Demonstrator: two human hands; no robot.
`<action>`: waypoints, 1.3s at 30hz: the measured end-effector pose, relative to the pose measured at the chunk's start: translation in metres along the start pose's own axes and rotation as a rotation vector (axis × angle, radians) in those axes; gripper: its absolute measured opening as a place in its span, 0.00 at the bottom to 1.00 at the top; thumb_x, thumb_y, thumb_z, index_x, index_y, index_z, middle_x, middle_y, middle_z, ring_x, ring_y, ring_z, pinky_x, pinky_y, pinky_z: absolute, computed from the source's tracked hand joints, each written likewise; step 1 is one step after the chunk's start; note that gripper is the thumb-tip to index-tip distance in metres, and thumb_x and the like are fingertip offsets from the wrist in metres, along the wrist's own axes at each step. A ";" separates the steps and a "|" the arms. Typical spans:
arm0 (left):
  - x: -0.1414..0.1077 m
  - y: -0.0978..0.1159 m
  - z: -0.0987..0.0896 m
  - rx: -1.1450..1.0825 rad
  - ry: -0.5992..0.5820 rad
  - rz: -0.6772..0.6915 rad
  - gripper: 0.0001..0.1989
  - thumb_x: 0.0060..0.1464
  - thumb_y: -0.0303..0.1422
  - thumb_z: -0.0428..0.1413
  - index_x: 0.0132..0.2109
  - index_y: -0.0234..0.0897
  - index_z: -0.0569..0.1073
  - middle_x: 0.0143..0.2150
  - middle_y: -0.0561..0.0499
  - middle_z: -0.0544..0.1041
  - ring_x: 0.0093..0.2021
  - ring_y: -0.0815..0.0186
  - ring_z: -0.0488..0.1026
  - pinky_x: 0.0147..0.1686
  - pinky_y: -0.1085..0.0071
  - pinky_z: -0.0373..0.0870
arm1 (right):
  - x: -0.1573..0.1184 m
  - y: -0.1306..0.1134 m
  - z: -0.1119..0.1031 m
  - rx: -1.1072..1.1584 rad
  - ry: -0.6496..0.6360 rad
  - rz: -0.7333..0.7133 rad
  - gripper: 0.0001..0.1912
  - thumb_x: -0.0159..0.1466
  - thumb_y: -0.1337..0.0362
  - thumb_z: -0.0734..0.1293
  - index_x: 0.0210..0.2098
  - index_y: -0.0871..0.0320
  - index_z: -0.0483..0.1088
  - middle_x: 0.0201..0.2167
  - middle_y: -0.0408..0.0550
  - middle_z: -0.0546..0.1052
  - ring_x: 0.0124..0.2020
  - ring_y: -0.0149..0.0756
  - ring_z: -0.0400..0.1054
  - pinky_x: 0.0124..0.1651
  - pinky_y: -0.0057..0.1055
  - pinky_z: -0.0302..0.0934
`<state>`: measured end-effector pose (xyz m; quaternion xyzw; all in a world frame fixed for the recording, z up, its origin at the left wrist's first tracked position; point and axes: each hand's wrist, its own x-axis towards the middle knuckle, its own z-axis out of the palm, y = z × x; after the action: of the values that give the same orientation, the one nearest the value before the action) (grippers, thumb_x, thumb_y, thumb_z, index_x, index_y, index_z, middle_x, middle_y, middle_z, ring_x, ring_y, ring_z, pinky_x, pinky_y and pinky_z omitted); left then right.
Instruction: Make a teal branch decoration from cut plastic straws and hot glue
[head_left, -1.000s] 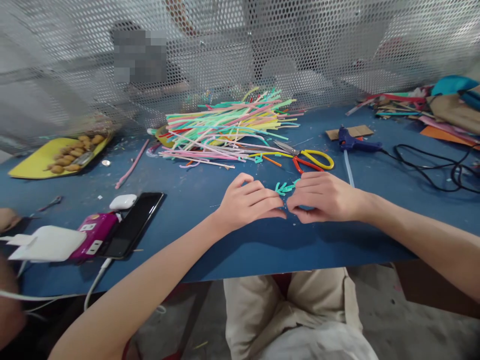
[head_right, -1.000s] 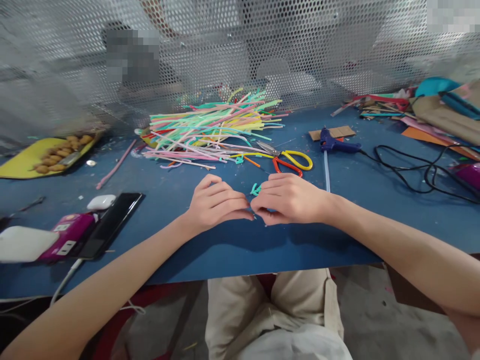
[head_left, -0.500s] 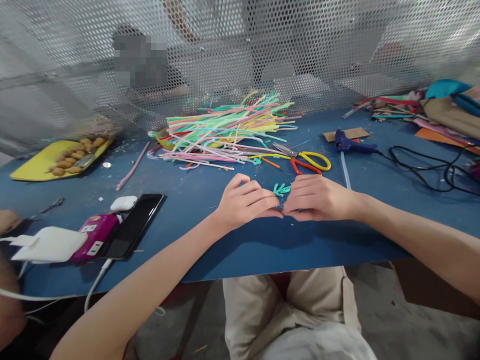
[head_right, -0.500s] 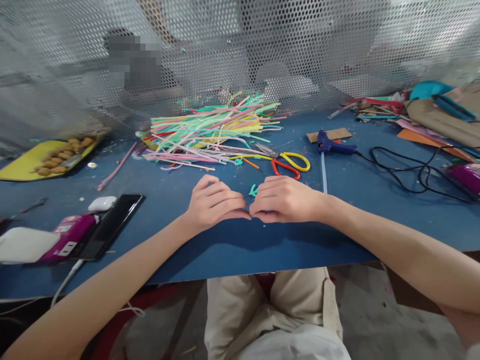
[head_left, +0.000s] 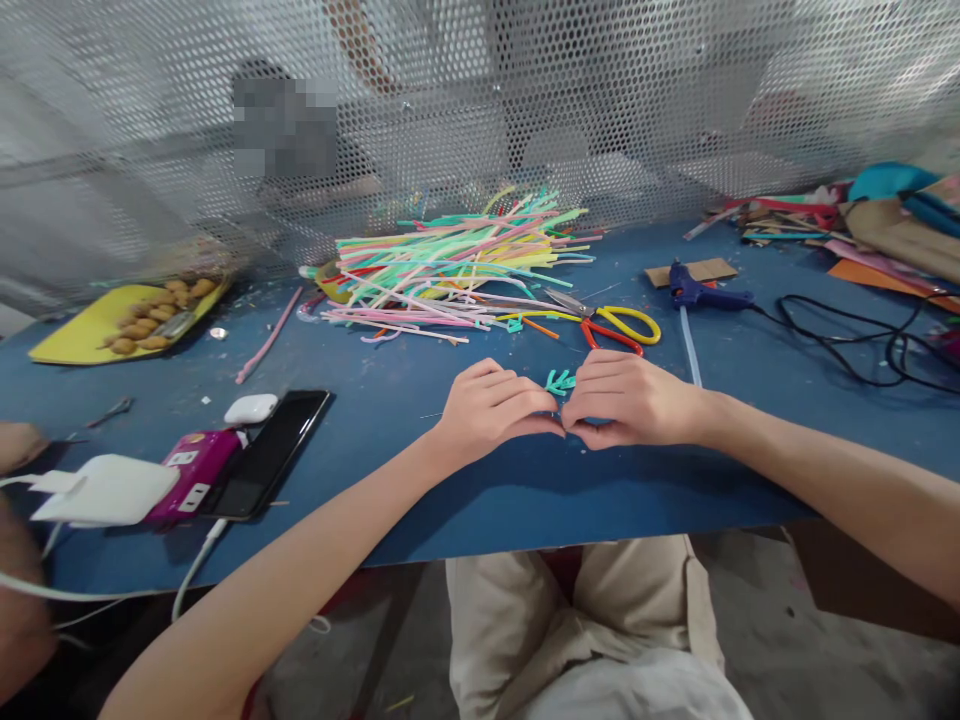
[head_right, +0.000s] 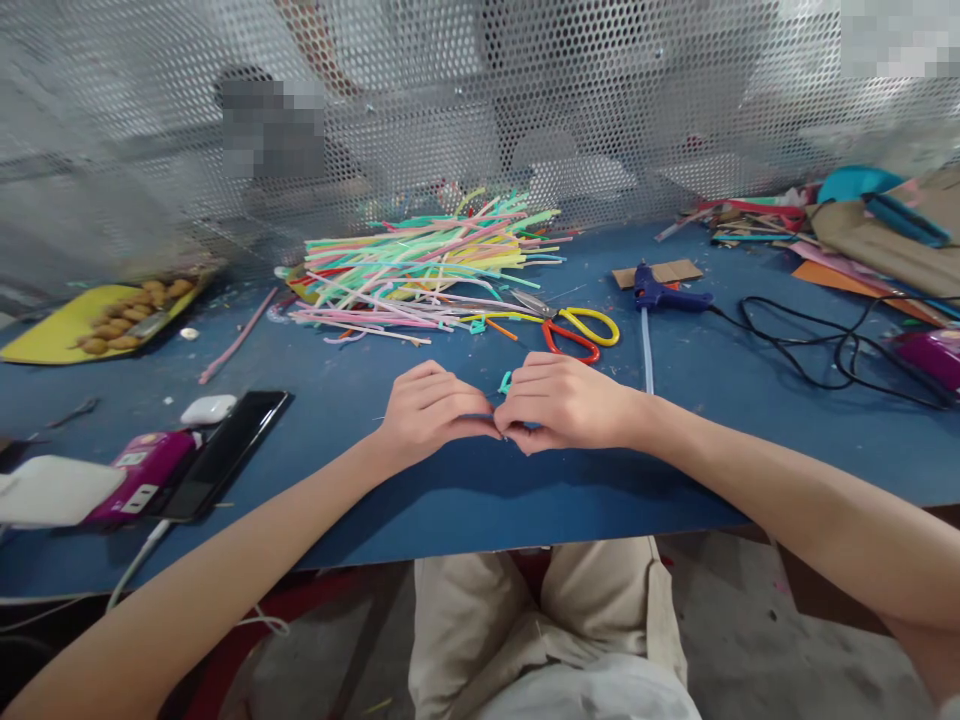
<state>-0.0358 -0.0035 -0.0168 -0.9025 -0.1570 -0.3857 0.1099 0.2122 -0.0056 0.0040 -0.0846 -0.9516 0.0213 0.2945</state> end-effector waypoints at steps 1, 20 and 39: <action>0.000 0.000 0.000 -0.007 -0.003 0.004 0.13 0.61 0.44 0.62 0.45 0.40 0.74 0.36 0.57 0.83 0.29 0.74 0.74 0.35 0.69 0.60 | 0.000 0.000 0.000 -0.007 0.000 0.006 0.07 0.70 0.69 0.64 0.37 0.56 0.73 0.29 0.42 0.79 0.31 0.31 0.70 0.41 0.33 0.60; -0.002 -0.004 -0.001 -0.005 0.015 0.013 0.15 0.60 0.46 0.62 0.43 0.40 0.74 0.34 0.56 0.82 0.29 0.73 0.73 0.32 0.70 0.59 | -0.002 0.003 0.000 0.052 0.022 0.007 0.04 0.71 0.67 0.66 0.40 0.56 0.74 0.33 0.43 0.81 0.34 0.31 0.72 0.43 0.33 0.59; 0.003 -0.002 -0.001 -0.075 -0.005 0.004 0.14 0.61 0.45 0.61 0.41 0.39 0.74 0.32 0.56 0.81 0.28 0.74 0.74 0.33 0.72 0.61 | -0.001 0.001 0.009 0.030 0.102 0.058 0.04 0.67 0.70 0.68 0.36 0.54 0.73 0.30 0.40 0.79 0.31 0.31 0.67 0.40 0.32 0.57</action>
<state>-0.0352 -0.0009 -0.0139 -0.9072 -0.1408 -0.3890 0.0762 0.2084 -0.0049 -0.0043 -0.1087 -0.9320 0.0399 0.3434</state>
